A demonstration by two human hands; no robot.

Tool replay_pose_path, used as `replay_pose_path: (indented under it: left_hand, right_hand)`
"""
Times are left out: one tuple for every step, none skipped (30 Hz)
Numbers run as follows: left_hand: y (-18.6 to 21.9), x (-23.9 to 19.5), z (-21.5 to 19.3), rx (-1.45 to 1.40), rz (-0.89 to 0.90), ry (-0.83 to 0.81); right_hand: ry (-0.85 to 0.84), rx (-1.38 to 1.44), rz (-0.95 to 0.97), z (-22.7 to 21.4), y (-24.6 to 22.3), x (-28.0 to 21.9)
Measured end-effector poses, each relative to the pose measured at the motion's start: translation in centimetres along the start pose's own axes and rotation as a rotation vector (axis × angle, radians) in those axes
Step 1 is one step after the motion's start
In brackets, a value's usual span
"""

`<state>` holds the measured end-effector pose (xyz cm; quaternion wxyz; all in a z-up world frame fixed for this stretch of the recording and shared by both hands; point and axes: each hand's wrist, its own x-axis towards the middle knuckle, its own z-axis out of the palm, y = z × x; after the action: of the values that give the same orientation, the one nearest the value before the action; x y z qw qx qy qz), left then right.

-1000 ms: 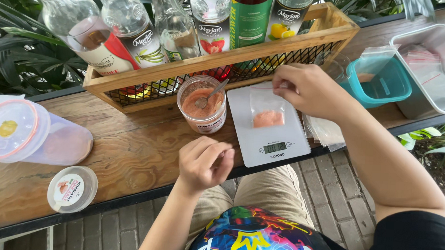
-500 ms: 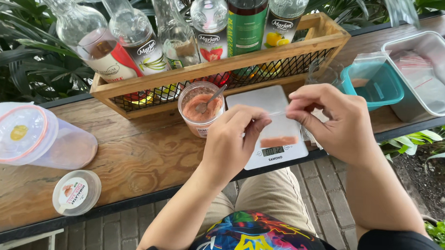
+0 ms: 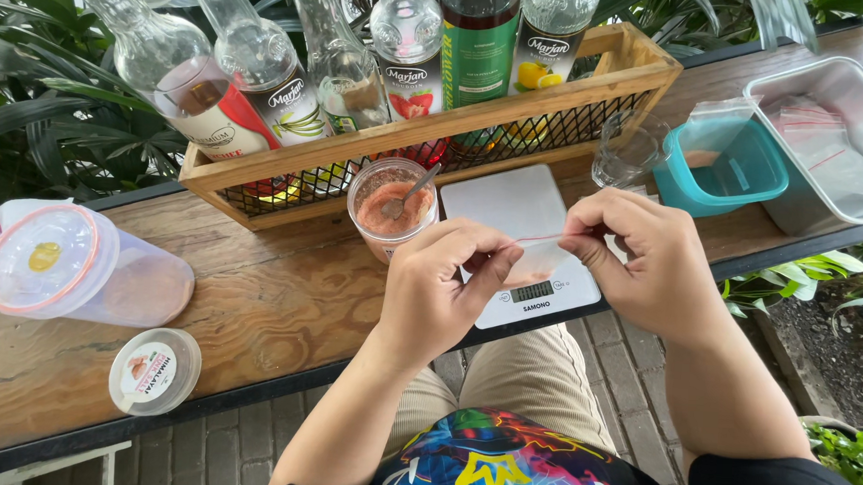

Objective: The person scoops a pink granular substance from a container into small plastic bags, weighs the bags on a digital scale, and seals them.

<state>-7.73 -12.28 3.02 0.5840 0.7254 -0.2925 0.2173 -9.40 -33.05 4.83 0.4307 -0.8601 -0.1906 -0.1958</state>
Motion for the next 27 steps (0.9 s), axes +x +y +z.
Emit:
replay_pose_path:
  left_hand:
    - [0.1,0.0,0.0,0.001,0.001,0.001]
    - [0.1,0.0,-0.1,-0.016,0.007,0.008]
    - [0.2,-0.1,-0.1,-0.033,0.012,0.015]
    - [0.3,0.0,-0.2,-0.034,0.014,0.015]
    - [0.5,0.1,-0.3,-0.048,0.015,0.009]
    - [0.7,0.1,-0.3,-0.062,0.014,0.002]
    - [0.8,0.2,-0.3,-0.063,0.014,0.001]
    - [1.0,0.3,-0.4,-0.048,0.023,-0.025]
    - [1.2,0.3,-0.4,-0.034,0.033,-0.051]
    - [1.2,0.3,-0.4,-0.034,0.034,-0.051]
    - [1.2,0.3,-0.4,-0.044,0.035,-0.053]
    - [1.2,0.3,-0.4,-0.055,0.034,-0.055]
    - [1.1,0.3,-0.4,-0.055,0.034,-0.055]
    - [1.1,0.2,-0.4,-0.050,0.036,-0.050]
    - [1.0,0.2,-0.4,-0.045,0.039,-0.045]
    - [1.0,0.2,-0.4,-0.045,0.040,-0.045]
    - [1.0,0.2,-0.4,-0.035,0.050,-0.029]
    - [0.9,0.2,-0.4,-0.027,0.060,-0.015]
    - [0.8,0.2,-0.5,-0.030,0.062,-0.017]
    - [0.7,0.2,-0.6,-0.024,0.066,-0.026]
    - [0.7,0.2,-0.7,-0.018,0.069,-0.034]
    - [0.6,0.2,-0.5,-0.023,0.068,-0.038]
    - [0.6,0.1,-0.3,-0.017,0.078,-0.038]
    - [0.5,0.1,-0.1,-0.010,0.089,-0.040]
    - [0.4,0.1,0.2,-0.015,0.088,-0.045]
    - [0.2,0.2,0.5,-0.015,0.090,-0.038]
    - [0.1,0.4,0.7,-0.016,0.093,-0.031]
  right_hand:
    - [0.000,0.000,-0.002,-0.1,-0.1,0.0]
    - [-0.011,0.005,-0.027,-0.2,-0.3,0.1]
    - [-0.021,0.010,-0.053,-0.3,-0.4,0.1]
    - [-0.021,0.009,-0.054,-0.2,-0.6,0.3]
    - [-0.052,0.038,-0.090,-0.1,-0.8,0.4]
    - [-0.085,0.069,-0.125,-0.1,-1.0,0.5]
    - [-0.084,0.068,-0.124,0.1,-1.2,0.6]
    - [-0.072,0.077,-0.163,0.3,-1.5,0.8]
    - [-0.060,0.086,-0.201,0.6,-1.7,0.9]
    - [-0.060,0.086,-0.202,0.6,-1.7,0.9]
    - [-0.055,0.088,-0.214,0.7,-1.8,0.9]
    - [-0.052,0.090,-0.226,0.8,-1.8,0.9]
    - [-0.053,0.089,-0.225,0.8,-1.8,0.9]
    - [-0.054,0.100,-0.226,0.9,-1.8,1.0]
    - [-0.055,0.111,-0.227,1.0,-1.9,1.0]
    - [-0.055,0.111,-0.227,1.0,-1.7,1.0]
    - [-0.053,0.134,-0.211,1.0,-1.4,1.0]
    - [-0.049,0.155,-0.194,0.9,-1.2,1.0]
    - [-0.047,0.153,-0.193,0.7,-1.2,1.0]
    - [-0.042,0.169,-0.178,0.4,-1.2,1.0]
    - [-0.036,0.185,-0.163,0.2,-1.2,1.0]
    - [-0.034,0.182,-0.158,0.1,-1.2,0.9]
    - [-0.022,0.187,-0.152,0.1,-1.2,0.9]
    - [-0.008,0.193,-0.146,0.1,-1.3,0.8]
    - [-0.004,0.190,-0.141,0.0,-1.0,0.6]
    - [0.024,0.176,-0.139,-0.2,-0.7,0.5]
    - [0.053,0.161,-0.137,-0.3,-0.4,0.3]
